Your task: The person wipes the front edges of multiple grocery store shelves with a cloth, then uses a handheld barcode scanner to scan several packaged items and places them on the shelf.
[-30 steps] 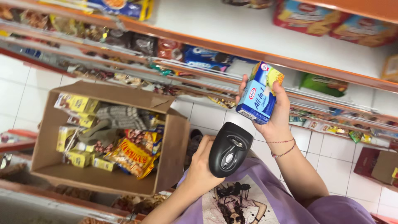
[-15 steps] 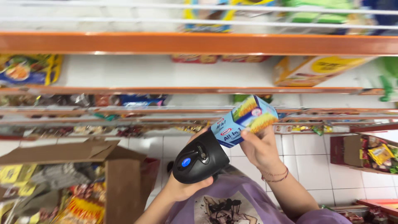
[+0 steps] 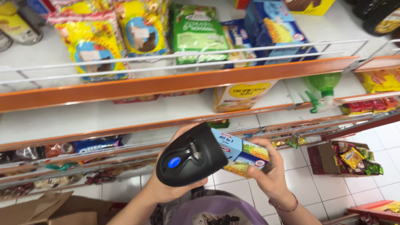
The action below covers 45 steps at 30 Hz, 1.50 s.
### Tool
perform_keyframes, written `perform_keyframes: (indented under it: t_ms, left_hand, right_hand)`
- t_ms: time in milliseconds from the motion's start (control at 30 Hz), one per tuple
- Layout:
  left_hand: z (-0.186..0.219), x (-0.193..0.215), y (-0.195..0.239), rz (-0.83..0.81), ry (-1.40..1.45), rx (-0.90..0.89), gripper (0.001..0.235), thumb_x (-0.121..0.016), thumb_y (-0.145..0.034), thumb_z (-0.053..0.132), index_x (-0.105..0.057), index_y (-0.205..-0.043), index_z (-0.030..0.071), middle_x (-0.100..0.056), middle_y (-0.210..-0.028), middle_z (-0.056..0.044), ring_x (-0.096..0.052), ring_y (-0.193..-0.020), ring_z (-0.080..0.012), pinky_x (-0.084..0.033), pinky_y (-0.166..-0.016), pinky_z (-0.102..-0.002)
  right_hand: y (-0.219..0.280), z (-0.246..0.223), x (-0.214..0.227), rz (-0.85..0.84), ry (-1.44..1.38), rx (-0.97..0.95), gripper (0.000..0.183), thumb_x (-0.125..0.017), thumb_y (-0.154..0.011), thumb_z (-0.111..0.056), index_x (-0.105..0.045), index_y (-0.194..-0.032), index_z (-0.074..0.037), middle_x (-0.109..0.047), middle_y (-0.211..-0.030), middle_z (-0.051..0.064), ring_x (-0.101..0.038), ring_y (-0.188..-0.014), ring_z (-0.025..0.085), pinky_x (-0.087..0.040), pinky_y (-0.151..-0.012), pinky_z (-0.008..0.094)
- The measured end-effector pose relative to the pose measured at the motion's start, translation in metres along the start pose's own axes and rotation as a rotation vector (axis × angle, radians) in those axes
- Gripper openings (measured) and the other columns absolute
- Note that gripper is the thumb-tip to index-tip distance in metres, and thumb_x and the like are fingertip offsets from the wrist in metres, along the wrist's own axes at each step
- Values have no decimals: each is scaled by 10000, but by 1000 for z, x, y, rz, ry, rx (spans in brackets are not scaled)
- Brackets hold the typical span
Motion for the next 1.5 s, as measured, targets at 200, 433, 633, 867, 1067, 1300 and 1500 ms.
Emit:
perform_keyframes:
  t_ms: [200,433,633,867,1067,1300,1500]
  left_hand:
    - [25,-35,-50,-131,27,81,953,-890,-727,105,-409,-1547,33,-622,-1439,-93,-625,-1265,-144,-498,-1096,-299]
    - [58,-57,-60,-153,-365,-316,720,-874,-651,196,-612,-1304,41,-380,-1410,-127,-512,-1348,-268,-462,-1146,-364]
    - [37,-107,-60,-472,-313,-254,802,-800,-809,212,-530,-1537,17,-245,-1710,-212,-394,-1648,-381,-338,-1309,-456]
    - [62,-92,-92,-345,-459,-369,885,-832,-798,222,-486,-1589,26,-309,-1762,-258,-449,-1614,-402,-417,-1308,-449]
    - [85,-89,-125,-331,-475,-430,908,-870,-805,219,-453,-1585,14,-378,-1716,-249,-495,-1577,-357,-468,-1277,-407]
    - [90,-71,-179,-286,-314,-254,733,-878,-736,216,-567,-1365,5,-731,-1240,-120,-700,-1116,-145,-551,-1036,-313]
    - [84,-53,-203,-247,-261,-79,439,-881,-816,201,-722,-1186,27,-795,-1061,-52,-705,-942,-93,-589,-931,-294]
  right_hand:
    - [-5,-30,7,-18,359,-26,828,-799,-776,68,-388,-1495,92,-536,-1463,206,-547,-1329,263,-467,-1093,409]
    - [-26,-70,41,225,81,221,894,-810,-807,-8,-344,-1566,62,-534,-1493,190,-570,-1328,248,-493,-1098,389]
    - [-49,-103,48,271,122,395,710,-833,-891,-57,-383,-1438,-5,-624,-1303,174,-651,-1189,209,-550,-1029,349]
    - [-79,-145,34,289,298,444,768,-841,-821,-62,-414,-1457,-6,-509,-1488,153,-569,-1345,214,-576,-1019,347]
    - [-108,-194,18,286,543,599,481,-729,-970,-23,-587,-1420,69,-508,-1441,100,-577,-1308,157,-524,-1084,254]
    - [-155,-217,26,356,706,632,409,-747,-964,46,-644,-1359,69,-616,-1330,130,-621,-1124,136,-524,-947,242]
    - [-180,-216,18,334,829,670,444,-768,-925,85,-672,-1357,48,-700,-1197,135,-663,-1060,129,-540,-948,234]
Point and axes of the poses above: each hand's wrist, its own y-axis away from the middle knuckle, its own x-axis out of the back of the hand, z = x × y, the point moved 10 cm from there along -y, towards the middle knuckle
